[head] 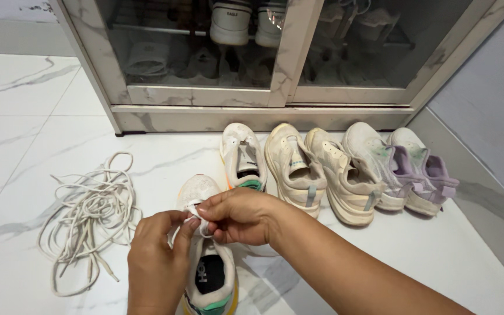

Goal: The person removes a white shoelace from a white sneaker, then threads the lace through the eyelets and ties a knot. The action is repeated on a second sneaker. The person works on the floor in front of a glass-front shoe cabinet.

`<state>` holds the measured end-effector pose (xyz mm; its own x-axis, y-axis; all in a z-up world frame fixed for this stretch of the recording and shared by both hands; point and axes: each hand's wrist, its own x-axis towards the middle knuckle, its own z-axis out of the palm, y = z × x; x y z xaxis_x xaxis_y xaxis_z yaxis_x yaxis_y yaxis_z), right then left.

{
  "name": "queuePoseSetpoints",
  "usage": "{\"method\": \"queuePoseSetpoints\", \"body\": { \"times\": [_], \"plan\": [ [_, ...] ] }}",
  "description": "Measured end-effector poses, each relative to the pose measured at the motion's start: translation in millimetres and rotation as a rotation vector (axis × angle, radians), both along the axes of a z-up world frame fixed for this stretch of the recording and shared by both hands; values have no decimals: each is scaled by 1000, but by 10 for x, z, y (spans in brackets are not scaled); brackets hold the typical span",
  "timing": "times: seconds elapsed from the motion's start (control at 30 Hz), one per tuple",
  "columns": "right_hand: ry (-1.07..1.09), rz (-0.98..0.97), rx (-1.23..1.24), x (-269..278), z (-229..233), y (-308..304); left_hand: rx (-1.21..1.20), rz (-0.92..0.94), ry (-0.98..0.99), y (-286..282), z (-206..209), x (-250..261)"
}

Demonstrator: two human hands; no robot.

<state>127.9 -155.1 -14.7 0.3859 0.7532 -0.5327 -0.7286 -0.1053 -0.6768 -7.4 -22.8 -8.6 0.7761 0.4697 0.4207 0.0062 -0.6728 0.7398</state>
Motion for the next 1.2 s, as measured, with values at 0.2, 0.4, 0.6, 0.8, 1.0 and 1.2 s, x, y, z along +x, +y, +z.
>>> {"method": "queuePoseSetpoints", "body": {
  "times": [0.2, 0.4, 0.6, 0.8, 1.0, 1.2],
  "plan": [
    [-252, -147, -213, 32, 134, -46, 271, -11, -212, 153, -77, -73],
    [-584, -182, -381, 116, 22, -287, 196, 167, -222, 293, -380, -313],
    [-885, -123, -619, 151, -207, -584, 92, 306, -229, 395, -698, -438],
    [-897, -208, -696, 152, -331, -598, 4, 448, -238, 477, -1336, -436],
    [-663, 4, -634, -366, -204, -336, -702, 199, 97, 854, -2287, -267],
    [-673, 137, -671, -694, -266, -63, -984, -290, -39, 445, -2598, -9]
  ]
}}
